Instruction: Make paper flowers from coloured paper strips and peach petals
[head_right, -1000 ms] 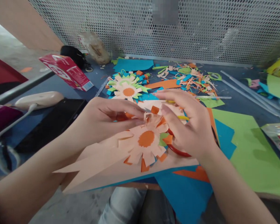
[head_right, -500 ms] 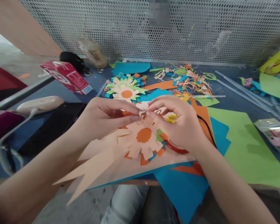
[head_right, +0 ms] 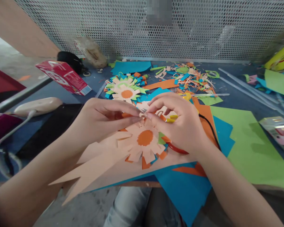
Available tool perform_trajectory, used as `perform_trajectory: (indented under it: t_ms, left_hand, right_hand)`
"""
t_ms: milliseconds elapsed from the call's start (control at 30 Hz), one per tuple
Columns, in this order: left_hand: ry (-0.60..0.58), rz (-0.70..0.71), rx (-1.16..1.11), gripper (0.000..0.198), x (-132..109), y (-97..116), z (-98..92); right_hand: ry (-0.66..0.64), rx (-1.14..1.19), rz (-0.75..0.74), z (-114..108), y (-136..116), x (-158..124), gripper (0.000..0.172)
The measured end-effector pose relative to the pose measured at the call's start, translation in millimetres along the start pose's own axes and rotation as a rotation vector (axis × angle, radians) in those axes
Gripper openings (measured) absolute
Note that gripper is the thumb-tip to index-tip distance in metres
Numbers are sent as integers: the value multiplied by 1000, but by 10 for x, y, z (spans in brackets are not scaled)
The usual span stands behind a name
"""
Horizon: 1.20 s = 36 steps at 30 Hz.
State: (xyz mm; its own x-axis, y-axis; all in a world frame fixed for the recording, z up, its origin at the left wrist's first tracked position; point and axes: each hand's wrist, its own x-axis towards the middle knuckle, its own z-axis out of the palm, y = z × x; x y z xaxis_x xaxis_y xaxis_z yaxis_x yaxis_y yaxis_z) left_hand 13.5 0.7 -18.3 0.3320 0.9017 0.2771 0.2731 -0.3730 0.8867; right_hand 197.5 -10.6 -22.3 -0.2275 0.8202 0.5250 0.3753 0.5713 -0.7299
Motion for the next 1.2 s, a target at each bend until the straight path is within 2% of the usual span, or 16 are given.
perform_trajectory:
  t_ms: [167, 367, 500, 600, 733, 867, 967, 1067, 1200]
  left_hand:
    - [-5, -22, -19, 6, -5, 8, 4]
    - [-17, -80, -23, 8, 11, -83, -26]
    - [0, -121, -120, 9, 35, -79, -40]
    - [56, -135, -214, 10, 57, -46, -65]
    - [187, -128, -311, 13, 90, -34, -118]
    - [326, -76, -382, 21, 136, -99, -140]
    - [336, -36, -385, 25, 173, -178, -122]
    - [303, -16, -386, 24, 192, -223, -100]
    - [255, 14, -414, 15, 171, -180, -96]
  right_hand:
    - [8, -16, -8, -2, -11, 0, 7]
    - [-20, 38, 39, -36, 56, 5, 8]
    - [-56, 73, 132, -46, 152, 9, 20]
    - [-46, 189, 224, -45, 221, 14, 35]
    - [-72, 279, 298, -20, 265, 16, 48]
    - [-112, 385, 337, 33, 255, 6, 50]
    - [-140, 446, 380, 55, 219, 1, 42]
    - [-66, 396, 412, 59, 181, 2, 40]
    - [100, 329, 429, 55, 158, 1, 49]
